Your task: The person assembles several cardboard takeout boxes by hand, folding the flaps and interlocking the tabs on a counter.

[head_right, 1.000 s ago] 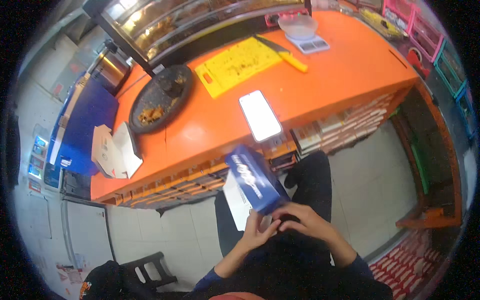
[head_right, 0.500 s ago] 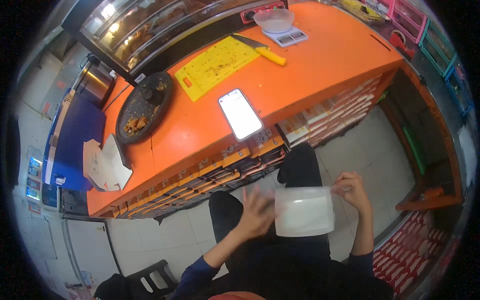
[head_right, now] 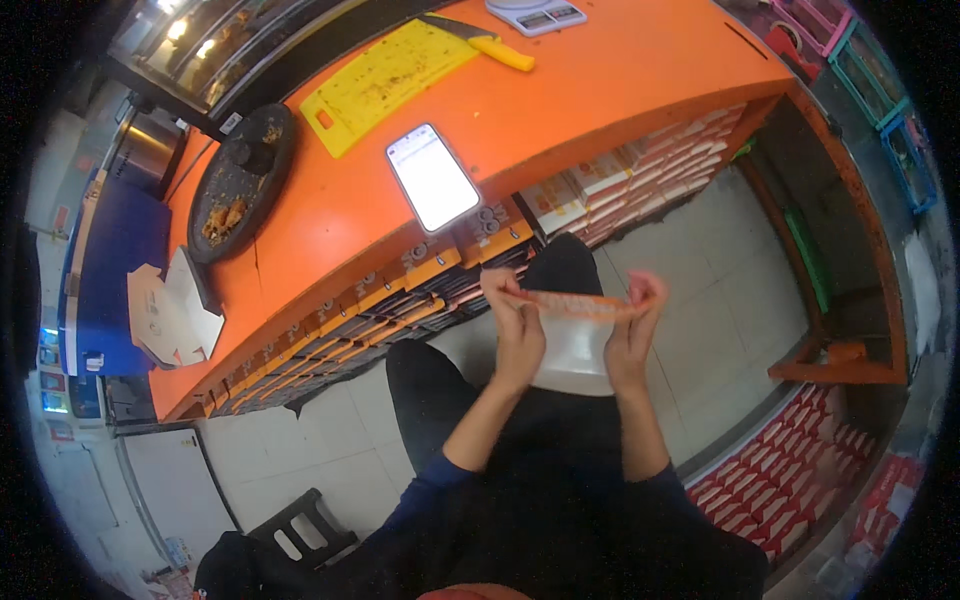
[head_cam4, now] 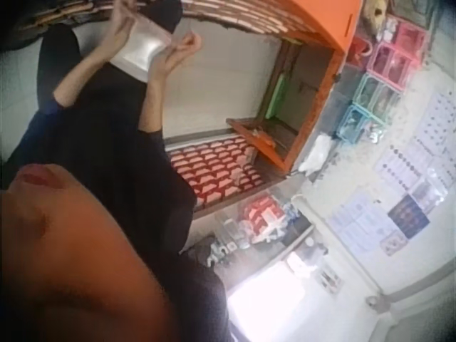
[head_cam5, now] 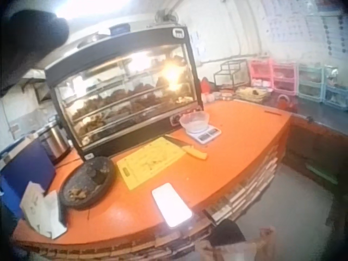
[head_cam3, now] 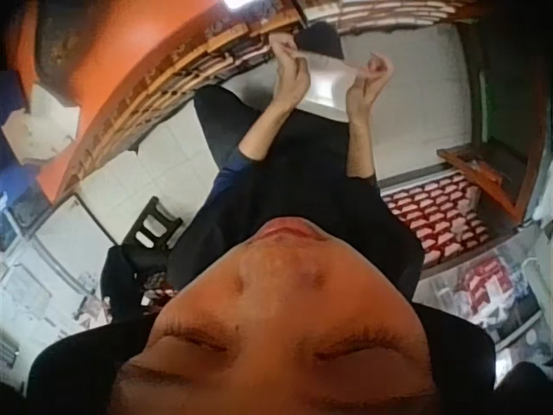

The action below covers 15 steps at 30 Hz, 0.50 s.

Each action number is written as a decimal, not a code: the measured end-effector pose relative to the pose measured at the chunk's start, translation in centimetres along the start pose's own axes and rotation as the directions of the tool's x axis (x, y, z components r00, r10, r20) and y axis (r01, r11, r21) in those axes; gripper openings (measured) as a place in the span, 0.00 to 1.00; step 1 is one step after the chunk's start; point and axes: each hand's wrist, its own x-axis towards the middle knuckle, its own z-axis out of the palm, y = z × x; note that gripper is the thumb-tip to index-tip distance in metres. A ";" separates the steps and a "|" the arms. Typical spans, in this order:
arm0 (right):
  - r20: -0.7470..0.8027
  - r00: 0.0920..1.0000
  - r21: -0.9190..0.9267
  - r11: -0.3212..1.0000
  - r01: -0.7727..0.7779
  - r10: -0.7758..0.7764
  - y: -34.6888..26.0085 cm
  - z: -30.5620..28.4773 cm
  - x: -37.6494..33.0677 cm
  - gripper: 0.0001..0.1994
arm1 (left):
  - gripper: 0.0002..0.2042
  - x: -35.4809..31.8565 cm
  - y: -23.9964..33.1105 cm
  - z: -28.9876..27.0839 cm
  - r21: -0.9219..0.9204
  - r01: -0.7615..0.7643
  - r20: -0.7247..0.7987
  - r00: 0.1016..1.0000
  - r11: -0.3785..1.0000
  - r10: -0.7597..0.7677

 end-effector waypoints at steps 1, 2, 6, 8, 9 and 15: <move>0.090 0.991 -0.045 0.994 -0.098 0.102 -0.8 -0.6 0.6 0.15 | 0.21 0.8 0.0 -1.4 0.054 0.025 0.116 0.993 0.998 -0.031; 0.093 0.990 -0.054 0.993 -0.104 0.109 -1.2 -1.6 1.2 0.15 | 0.23 1.3 -0.1 -2.5 0.127 -0.031 0.197 0.980 0.991 0.005; 0.410 0.866 -0.311 0.937 -0.162 0.285 0.4 -6.4 1.6 0.18 | 0.29 -1.2 -1.1 -5.9 0.549 0.024 0.424 0.854 0.836 -0.302; 0.487 0.782 -0.385 0.899 -0.209 0.390 -0.3 -6.7 0.5 0.19 | 0.31 -2.1 -0.1 -6.6 0.499 0.081 0.436 0.837 0.863 -0.331; 0.474 0.760 -0.222 0.895 -0.386 0.445 -0.9 -6.6 -0.3 0.20 | 0.32 -2.5 0.3 -6.7 0.447 0.126 0.449 0.824 0.886 -0.344; 0.559 0.596 0.219 0.591 -0.776 0.576 -3.0 -8.1 -0.7 0.23 | 0.25 -3.7 -0.4 -8.4 -0.105 0.613 0.531 0.700 0.783 -0.478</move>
